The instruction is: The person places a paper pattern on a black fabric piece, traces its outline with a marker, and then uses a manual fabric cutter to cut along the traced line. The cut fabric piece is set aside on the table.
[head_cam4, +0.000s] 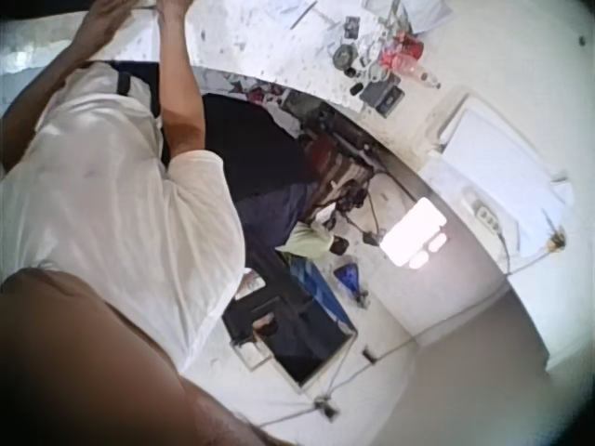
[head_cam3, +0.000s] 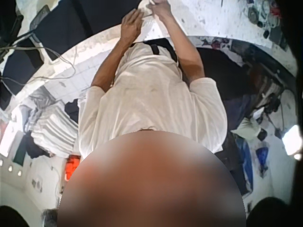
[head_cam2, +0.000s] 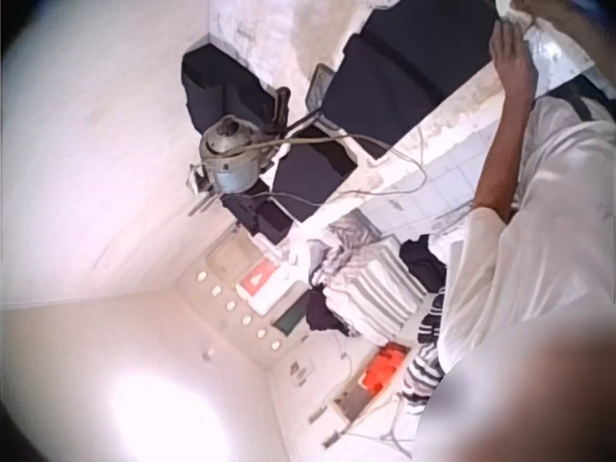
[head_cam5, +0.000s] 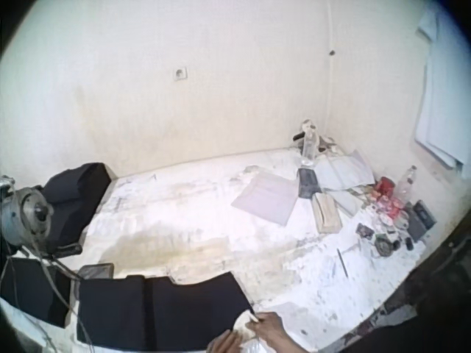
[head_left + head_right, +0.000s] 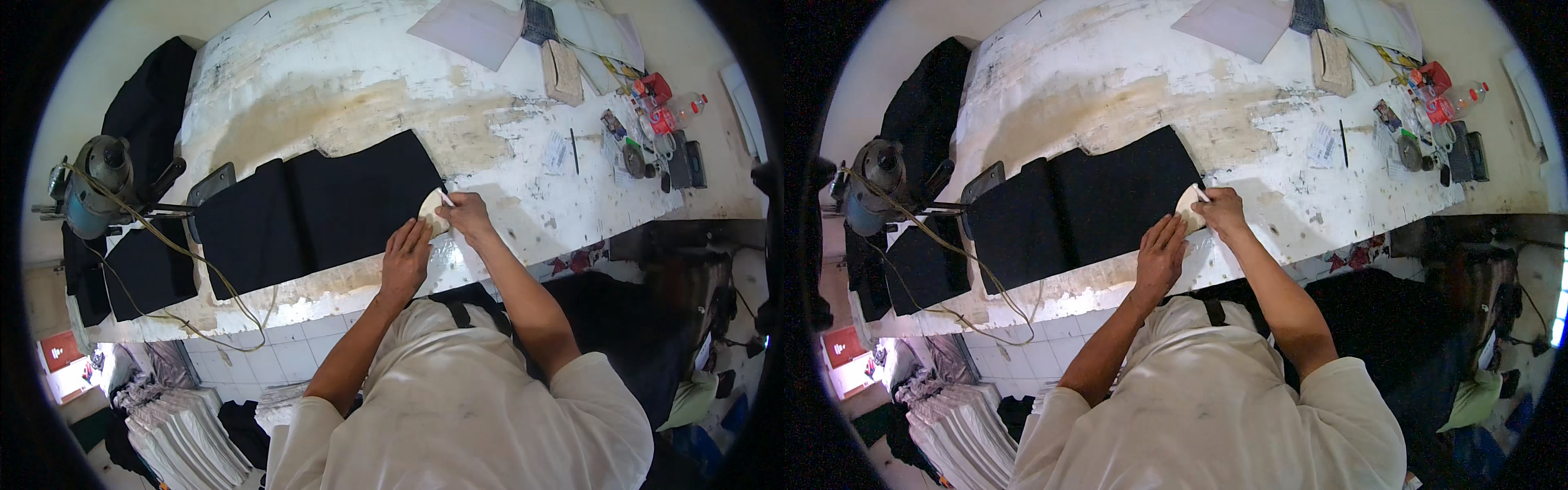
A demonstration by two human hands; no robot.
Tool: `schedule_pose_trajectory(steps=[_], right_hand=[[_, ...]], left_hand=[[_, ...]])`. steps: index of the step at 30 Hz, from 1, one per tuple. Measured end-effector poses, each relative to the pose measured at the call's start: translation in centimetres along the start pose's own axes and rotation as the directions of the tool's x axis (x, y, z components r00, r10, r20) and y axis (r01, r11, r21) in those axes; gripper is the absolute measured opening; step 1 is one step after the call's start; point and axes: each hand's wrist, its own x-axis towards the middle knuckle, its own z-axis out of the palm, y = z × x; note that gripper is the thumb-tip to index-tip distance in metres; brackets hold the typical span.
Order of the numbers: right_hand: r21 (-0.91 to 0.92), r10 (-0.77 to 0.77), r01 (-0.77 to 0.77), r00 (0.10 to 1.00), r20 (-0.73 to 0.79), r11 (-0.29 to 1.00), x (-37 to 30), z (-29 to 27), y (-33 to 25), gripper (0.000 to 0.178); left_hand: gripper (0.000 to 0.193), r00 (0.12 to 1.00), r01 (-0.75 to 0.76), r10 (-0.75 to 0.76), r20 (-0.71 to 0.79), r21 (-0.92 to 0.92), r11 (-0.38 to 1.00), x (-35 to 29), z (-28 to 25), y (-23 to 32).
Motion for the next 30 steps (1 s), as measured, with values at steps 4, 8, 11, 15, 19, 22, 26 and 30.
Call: schedule_pose_trajectory(steps=[4,8,11,15,19,22,26,30], right_hand=[[-0.401,-0.119,0.067,0.987,-0.107,0.914,0.2,1.0,-0.2,0.017],[-0.294,-0.029,0.021,0.999,-0.02,0.955,1.0,-0.5,0.2,0.018],[-0.21,0.075,-0.056,0.994,0.079,0.976,1.3,-1.2,0.2,0.019],[-0.479,-0.066,0.11,0.992,0.107,0.871,1.7,-1.5,0.1,0.027],[-0.597,-0.129,0.188,0.982,0.14,0.78,2.3,-1.7,0.1,0.035],[-0.502,-0.083,0.151,0.985,0.154,0.852,2.4,-1.9,0.5,0.031],[-0.157,-0.029,0.043,0.996,0.089,0.987,1.7,-2.6,0.9,0.018],[-0.069,0.084,-0.082,0.996,0.032,0.994,1.1,-4.3,0.8,0.012]], left_hand=[[0.04,0.992,-0.11,0.101,0.072,0.126,0.986,1.1,2.3,-0.7],[0.038,0.995,-0.084,0.077,0.059,0.121,0.989,1.1,2.9,-1.3],[0.032,0.997,-0.068,0.062,0.041,0.145,0.987,0.6,2.4,-1.3],[0.029,0.999,-0.048,0.05,-0.006,0.15,0.988,0.5,2.4,-0.7],[0.031,0.999,-0.029,0.031,-0.008,0.172,0.985,0.6,3.1,-0.1],[0.035,1.0,-0.011,0.013,-0.016,0.146,0.989,0.6,3.5,0.0],[0.034,0.999,0.002,0.002,-0.032,0.133,0.991,0.5,3.7,0.1],[0.038,1.0,0.011,-0.01,-0.009,0.141,0.99,0.5,3.6,0.2]])
